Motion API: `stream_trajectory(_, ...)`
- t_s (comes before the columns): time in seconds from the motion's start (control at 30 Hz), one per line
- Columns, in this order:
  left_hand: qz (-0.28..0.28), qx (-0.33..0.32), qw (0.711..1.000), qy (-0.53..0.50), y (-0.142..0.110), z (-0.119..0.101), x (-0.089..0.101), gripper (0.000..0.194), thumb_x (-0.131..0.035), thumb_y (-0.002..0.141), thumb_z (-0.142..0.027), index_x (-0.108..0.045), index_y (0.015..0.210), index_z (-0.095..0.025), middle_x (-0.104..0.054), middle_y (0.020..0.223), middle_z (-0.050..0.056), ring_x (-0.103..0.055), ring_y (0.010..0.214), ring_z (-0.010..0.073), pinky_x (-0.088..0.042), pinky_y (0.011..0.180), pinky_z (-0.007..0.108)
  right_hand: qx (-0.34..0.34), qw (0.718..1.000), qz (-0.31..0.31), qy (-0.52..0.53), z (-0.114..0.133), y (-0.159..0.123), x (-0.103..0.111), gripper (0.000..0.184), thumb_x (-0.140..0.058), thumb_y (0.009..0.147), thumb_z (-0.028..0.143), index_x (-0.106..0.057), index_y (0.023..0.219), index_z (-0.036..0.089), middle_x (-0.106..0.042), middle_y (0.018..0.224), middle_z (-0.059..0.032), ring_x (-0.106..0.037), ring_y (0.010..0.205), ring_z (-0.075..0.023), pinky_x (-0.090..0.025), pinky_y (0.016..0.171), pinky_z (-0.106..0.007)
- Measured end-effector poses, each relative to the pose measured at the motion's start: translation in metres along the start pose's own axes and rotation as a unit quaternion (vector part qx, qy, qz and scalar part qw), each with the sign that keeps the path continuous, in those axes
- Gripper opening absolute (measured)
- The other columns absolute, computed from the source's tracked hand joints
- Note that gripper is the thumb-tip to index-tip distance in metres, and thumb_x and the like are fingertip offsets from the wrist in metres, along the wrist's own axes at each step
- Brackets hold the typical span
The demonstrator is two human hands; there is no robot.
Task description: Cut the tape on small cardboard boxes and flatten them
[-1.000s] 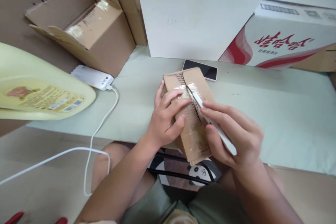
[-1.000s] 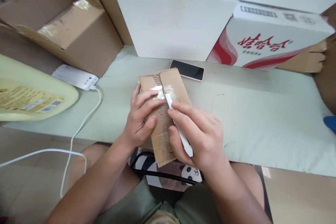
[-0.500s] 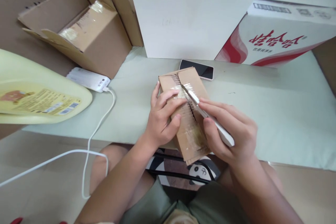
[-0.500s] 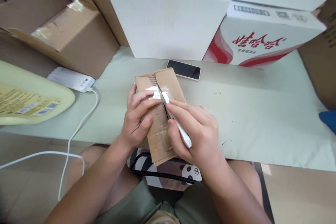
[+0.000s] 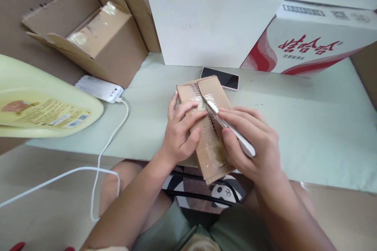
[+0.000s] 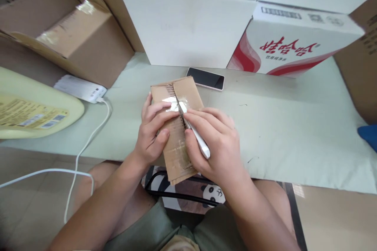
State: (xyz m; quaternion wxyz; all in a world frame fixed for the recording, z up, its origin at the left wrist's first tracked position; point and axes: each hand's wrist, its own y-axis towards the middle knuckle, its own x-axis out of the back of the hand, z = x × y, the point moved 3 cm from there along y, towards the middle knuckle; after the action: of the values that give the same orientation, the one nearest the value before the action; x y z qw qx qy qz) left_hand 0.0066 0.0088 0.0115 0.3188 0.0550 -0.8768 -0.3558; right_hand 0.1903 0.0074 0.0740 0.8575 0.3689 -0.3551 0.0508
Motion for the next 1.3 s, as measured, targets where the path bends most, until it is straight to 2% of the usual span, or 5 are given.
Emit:
stream_trajectory(0.27, 0.011, 0.005, 1.000, 0.014, 0.001, 0.000, 0.001, 0.038, -0.037, 0.104, -0.041, -0.066, 0.125, -0.029, -0.068, 0.131, 0.006, -0.066, 0.127, 0.0273, -0.021, 0.135, 0.063, 0.033, 0.997, -0.072, -0.011, 0.001, -0.007, 0.006, 0.033, -0.063, 0.086, 0.012, -0.078, 0.112, 0.026, -0.084, 0.106, -0.0065, -0.076, 0.088, -0.0264, -0.063, 0.081, -0.045)
stream_trajectory(0.47, 0.007, 0.001, 1.000, 0.015, 0.000, 0.001, 0.001, 0.037, -0.038, 0.103, -0.040, -0.065, 0.126, -0.028, -0.068, 0.131, 0.007, -0.065, 0.127, 0.0270, -0.022, 0.135, 0.063, 0.005, 1.000, -0.029, -0.002, 0.000, -0.003, 0.002, 0.029, -0.061, 0.089, 0.014, -0.078, 0.110, 0.023, -0.083, 0.107, -0.0075, -0.077, 0.094, -0.0263, -0.062, 0.087, -0.045)
stream_trajectory(0.7, 0.002, -0.004, 1.000, 0.012, 0.001, 0.000, 0.001, 0.037, -0.037, 0.105, -0.041, -0.065, 0.126, -0.028, -0.067, 0.131, 0.007, -0.065, 0.127, 0.0267, -0.025, 0.134, 0.062, 0.033, 0.994, -0.102, 0.009, -0.001, -0.012, 0.007, 0.029, -0.062, 0.085, 0.011, -0.078, 0.105, 0.025, -0.084, 0.100, -0.0047, -0.075, 0.084, -0.0264, -0.059, 0.076, -0.044)
stream_trajectory(0.97, 0.003, -0.001, 1.000, 0.009, -0.001, 0.000, 0.000, 0.037, -0.037, 0.106, -0.041, -0.065, 0.125, -0.028, -0.067, 0.130, 0.007, -0.064, 0.127, 0.0263, -0.023, 0.135, 0.062, 0.004, 0.998, -0.054, 0.022, 0.000, -0.004, 0.004, 0.026, -0.061, 0.086, 0.011, -0.077, 0.103, 0.022, -0.083, 0.101, -0.0057, -0.075, 0.088, -0.0252, -0.058, 0.080, -0.043)
stream_trajectory(1.3, 0.010, 0.004, 1.000, 0.027, 0.000, 0.000, 0.002, 0.039, -0.036, 0.104, -0.040, -0.067, 0.124, -0.027, -0.068, 0.129, 0.007, -0.065, 0.126, 0.0271, -0.025, 0.134, 0.061, 0.033, 0.994, -0.107, 0.019, 0.000, -0.013, 0.008, 0.023, -0.059, 0.085, 0.013, -0.076, 0.097, 0.022, -0.083, 0.092, -0.0033, -0.075, 0.079, -0.0233, -0.055, 0.074, -0.042)
